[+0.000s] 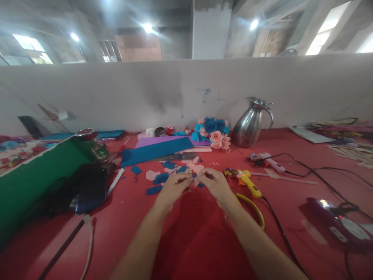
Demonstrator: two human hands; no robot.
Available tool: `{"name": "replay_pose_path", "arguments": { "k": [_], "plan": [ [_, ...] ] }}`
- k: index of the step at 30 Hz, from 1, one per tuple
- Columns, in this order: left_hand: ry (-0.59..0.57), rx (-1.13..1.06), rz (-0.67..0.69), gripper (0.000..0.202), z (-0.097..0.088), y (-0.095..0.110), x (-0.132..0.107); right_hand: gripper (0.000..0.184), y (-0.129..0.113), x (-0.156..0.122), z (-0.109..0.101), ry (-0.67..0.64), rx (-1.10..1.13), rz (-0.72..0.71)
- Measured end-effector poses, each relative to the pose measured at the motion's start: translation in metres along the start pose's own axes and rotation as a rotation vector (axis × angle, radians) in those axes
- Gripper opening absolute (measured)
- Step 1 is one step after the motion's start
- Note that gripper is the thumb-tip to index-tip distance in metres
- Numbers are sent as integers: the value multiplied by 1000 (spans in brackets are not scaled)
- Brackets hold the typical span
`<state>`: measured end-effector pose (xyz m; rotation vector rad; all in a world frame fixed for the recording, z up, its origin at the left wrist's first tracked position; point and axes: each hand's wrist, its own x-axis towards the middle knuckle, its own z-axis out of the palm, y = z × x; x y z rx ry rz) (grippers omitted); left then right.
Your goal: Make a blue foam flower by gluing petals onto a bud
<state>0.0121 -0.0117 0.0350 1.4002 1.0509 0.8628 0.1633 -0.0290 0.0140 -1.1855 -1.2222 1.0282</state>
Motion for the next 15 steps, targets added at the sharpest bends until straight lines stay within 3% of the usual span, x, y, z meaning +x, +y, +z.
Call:
{"name": "replay_pose_path", "arguments": {
  "k": [15],
  "plan": [
    [32, 144, 72, 16, -6, -4, 1, 10, 1, 1, 1, -17, 13, 21]
  ]
}}
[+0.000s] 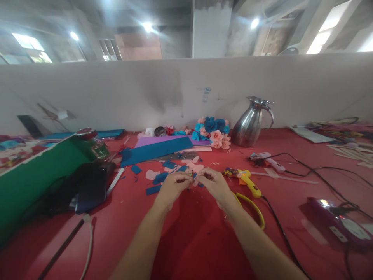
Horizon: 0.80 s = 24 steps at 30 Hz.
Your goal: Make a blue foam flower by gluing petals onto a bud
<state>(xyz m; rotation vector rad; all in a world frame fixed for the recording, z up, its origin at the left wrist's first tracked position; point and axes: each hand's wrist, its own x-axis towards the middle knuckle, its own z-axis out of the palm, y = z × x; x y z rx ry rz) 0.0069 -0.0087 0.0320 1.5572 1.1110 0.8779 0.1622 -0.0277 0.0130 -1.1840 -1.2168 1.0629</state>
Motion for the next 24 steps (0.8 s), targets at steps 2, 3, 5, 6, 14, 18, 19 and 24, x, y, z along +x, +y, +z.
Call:
{"name": "replay_pose_path", "arguments": {
  "k": [2, 3, 5, 6, 14, 18, 19, 24],
  "plan": [
    [-6, -6, -9, 16, 0, -1, 1, 10, -1, 0, 0, -8, -11, 0],
    [-6, -9, -11, 16, 0, -1, 1, 11, -1, -1, -1, -11, -13, 0],
    [-6, -14, -13, 15, -1, -2, 1, 12, -1, -1, -1, -18, -6, 1],
    [-5, -18, -14, 15, -1, -2, 1, 12, -1, -1, -1, -24, -2, 1],
    [4, -34, -45, 11, -1, 2, -1, 12, -1, -1, 0, -33, 1, 5],
    [18, -36, -51, 13, 0, 3, -1, 12, -3, -2, 0, -33, -13, -1],
    [21, -31, -50, 13, 0, 2, -1, 12, -3, -2, 0, -35, -14, -3],
    [39, -17, -48, 18, -1, 1, -1, 13, -6, -3, -1, -37, -18, -9]
  ]
}}
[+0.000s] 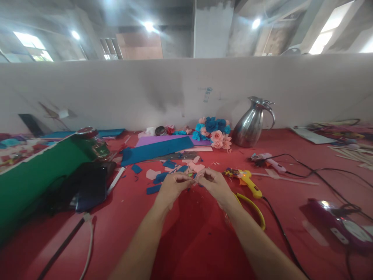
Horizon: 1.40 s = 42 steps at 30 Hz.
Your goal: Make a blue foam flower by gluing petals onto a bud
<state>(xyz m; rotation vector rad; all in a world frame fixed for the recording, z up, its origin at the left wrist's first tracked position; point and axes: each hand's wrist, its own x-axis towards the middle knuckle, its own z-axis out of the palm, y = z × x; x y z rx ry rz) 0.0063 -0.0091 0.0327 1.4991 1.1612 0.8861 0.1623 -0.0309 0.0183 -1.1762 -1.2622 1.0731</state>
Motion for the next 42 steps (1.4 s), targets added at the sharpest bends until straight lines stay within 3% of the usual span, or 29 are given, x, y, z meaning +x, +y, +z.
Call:
{"name": "replay_pose_path", "arguments": {
  "k": [9, 17, 42],
  "plan": [
    [3, -34, -59, 12, 0, 1, -1, 10, 1, 1, -1, 2, -10, 22],
    [-126, -79, -84, 19, -4, 1, -3, 11, 0, 1, -2, -17, 23, 19],
    [-46, -106, -160, 10, -6, -3, 0, 13, 0, 1, -4, 6, 23, -26]
  ]
}}
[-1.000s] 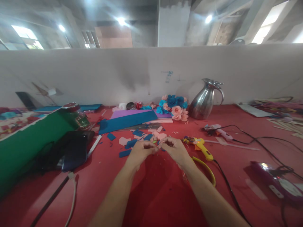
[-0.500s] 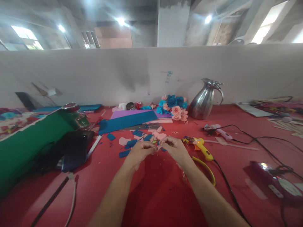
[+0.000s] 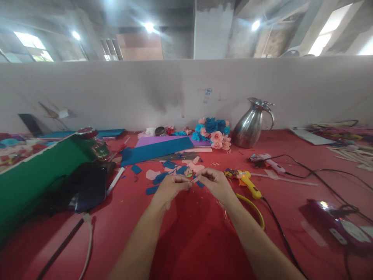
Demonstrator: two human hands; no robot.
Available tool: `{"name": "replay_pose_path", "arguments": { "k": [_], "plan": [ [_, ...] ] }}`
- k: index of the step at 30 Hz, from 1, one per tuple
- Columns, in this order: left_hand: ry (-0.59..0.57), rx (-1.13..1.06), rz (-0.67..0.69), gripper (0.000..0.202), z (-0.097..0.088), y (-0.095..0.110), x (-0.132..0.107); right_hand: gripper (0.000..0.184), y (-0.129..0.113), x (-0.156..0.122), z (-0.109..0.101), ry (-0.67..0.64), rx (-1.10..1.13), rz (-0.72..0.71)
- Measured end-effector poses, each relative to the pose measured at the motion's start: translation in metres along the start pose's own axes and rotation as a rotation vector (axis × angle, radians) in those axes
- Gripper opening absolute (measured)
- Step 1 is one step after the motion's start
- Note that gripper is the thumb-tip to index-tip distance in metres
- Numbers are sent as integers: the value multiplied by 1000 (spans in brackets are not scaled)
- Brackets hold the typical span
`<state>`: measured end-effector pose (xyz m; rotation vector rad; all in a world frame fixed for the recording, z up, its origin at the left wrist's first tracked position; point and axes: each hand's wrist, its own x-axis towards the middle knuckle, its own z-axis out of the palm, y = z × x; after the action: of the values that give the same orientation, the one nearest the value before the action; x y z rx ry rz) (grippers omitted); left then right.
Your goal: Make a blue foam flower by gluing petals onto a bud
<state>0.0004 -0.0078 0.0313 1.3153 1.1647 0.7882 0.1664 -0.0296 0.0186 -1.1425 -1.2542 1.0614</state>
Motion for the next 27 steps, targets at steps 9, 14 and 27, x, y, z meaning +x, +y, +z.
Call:
{"name": "replay_pose_path", "arguments": {
  "k": [9, 14, 27],
  "plan": [
    [21, -26, 9, 14, 1, 1, 0, 20, -3, -1, -1, -4, -60, -2],
    [10, -49, 8, 14, 1, 1, 1, 16, -2, -1, -1, -28, -155, -7],
    [49, -18, -11, 22, 4, 2, 0, 15, 1, -1, 0, -41, -188, -16]
  ]
}}
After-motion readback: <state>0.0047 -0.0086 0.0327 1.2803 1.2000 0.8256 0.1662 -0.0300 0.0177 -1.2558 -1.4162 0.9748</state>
